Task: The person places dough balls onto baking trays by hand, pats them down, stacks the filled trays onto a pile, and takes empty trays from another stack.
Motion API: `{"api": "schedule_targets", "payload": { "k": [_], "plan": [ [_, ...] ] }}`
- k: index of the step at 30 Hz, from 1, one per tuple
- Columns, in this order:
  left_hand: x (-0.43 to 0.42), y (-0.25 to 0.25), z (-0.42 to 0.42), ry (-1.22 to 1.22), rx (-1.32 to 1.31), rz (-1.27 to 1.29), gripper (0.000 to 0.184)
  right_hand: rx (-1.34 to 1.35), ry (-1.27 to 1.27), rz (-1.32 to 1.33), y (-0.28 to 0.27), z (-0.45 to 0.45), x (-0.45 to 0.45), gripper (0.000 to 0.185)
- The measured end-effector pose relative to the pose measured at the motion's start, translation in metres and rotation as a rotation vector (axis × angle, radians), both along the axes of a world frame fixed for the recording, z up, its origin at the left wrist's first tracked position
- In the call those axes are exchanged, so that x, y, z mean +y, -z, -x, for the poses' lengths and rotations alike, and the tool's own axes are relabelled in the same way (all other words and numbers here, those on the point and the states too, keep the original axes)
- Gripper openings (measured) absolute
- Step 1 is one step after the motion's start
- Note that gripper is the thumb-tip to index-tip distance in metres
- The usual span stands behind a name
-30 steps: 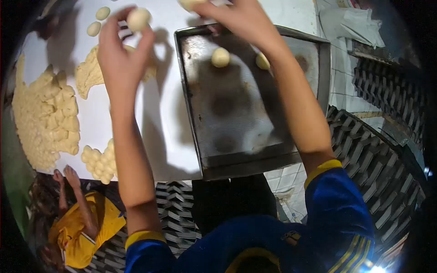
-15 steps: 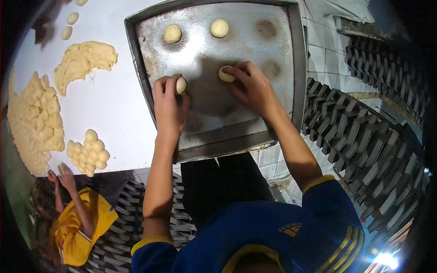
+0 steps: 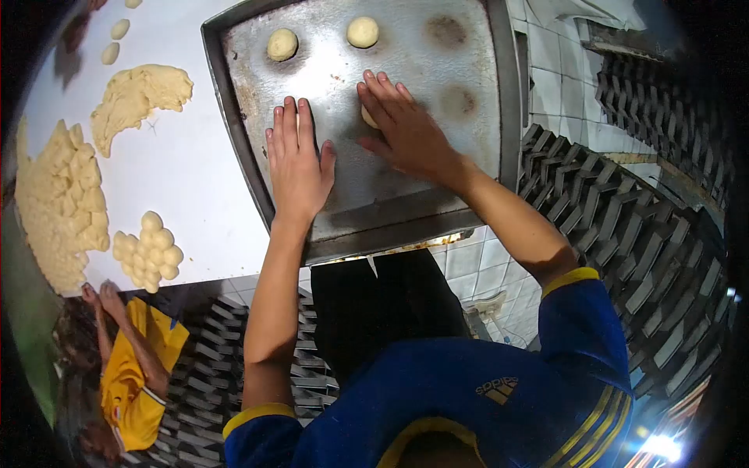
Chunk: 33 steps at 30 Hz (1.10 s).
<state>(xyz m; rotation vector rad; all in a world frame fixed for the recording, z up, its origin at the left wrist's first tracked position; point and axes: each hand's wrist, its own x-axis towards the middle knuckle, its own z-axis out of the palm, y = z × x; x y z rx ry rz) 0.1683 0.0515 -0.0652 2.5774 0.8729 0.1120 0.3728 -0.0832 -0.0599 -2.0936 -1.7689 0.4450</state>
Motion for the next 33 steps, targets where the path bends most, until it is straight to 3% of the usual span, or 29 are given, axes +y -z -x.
{"api": "schedule_targets", "payload": {
  "k": [1,3,4,5,6,7,9,12,13,15,16,18,19,23,25,26,29,33],
  "plan": [
    [0.003,-0.003,0.001,-0.047,-0.083,0.145,0.078,-0.009,0.004,-0.002,-0.005,-0.007,-0.001,0.086],
    [0.012,-0.012,0.000,-0.090,-0.182,0.280,0.078,1.083,0.311,-0.006,-0.015,-0.026,0.001,0.085],
    [0.016,-0.022,0.001,-0.106,-0.288,0.276,0.078,1.075,0.309,-0.013,-0.016,-0.031,0.000,0.085],
    [0.018,-0.030,0.002,-0.123,-0.389,0.275,0.077,0.854,0.255,-0.097,-0.015,-0.033,-0.002,0.082],
    [0.017,-0.032,0.003,-0.121,-0.359,0.213,0.076,0.633,0.201,-0.176,-0.016,-0.033,-0.001,0.079],
    [0.016,-0.029,0.001,-0.122,-0.358,0.213,0.076,0.634,0.201,-0.176,-0.014,-0.028,0.002,0.079],
    [0.010,-0.015,-0.001,-0.053,-0.103,0.107,0.081,0.033,-0.031,0.014,-0.010,-0.012,0.005,0.078],
    [0.005,-0.007,0.002,0.004,-0.027,0.132,0.082,-0.033,-0.044,0.070,0.006,0.006,0.001,0.074],
    [0.008,-0.010,-0.001,-0.001,-0.039,0.154,0.082,-0.036,-0.047,0.063,0.008,-0.001,0.005,0.074],
    [0.015,-0.026,0.005,-0.092,-0.144,0.281,0.087,0.922,0.253,-0.013,0.005,-0.014,0.001,0.079],
    [0.024,-0.042,0.007,-0.197,-0.320,0.432,0.090,0.920,0.245,-0.015,0.000,-0.019,0.007,0.079],
    [0.041,-0.067,0.014,-0.343,-0.638,0.637,0.096,1.216,0.407,-0.381,-0.012,-0.027,0.019,0.079],
    [0.045,-0.080,0.015,-0.365,-0.779,0.649,0.083,1.219,0.402,-0.375,-0.023,-0.029,0.025,0.079],
    [0.104,-0.097,0.022,-0.460,-0.843,0.482,0.082,1.230,0.392,-0.360,-0.056,-0.034,0.071,0.064],
    [0.142,-0.093,0.026,-0.489,-0.795,0.393,0.073,0.875,0.340,-0.248,-0.071,-0.034,0.116,0.053],
    [0.162,-0.091,0.026,-0.479,-0.804,0.370,0.072,0.865,0.328,-0.322,-0.069,-0.032,0.144,0.044],
    [0.220,-0.087,0.018,-0.448,-0.779,0.256,0.064,0.777,0.262,-0.208,-0.094,-0.029,0.229,0.044],
    [0.311,-0.062,-0.001,-0.396,-0.739,0.180,0.059,0.561,0.176,-0.302,-0.066,-0.031,0.346,0.052]
  ]
}}
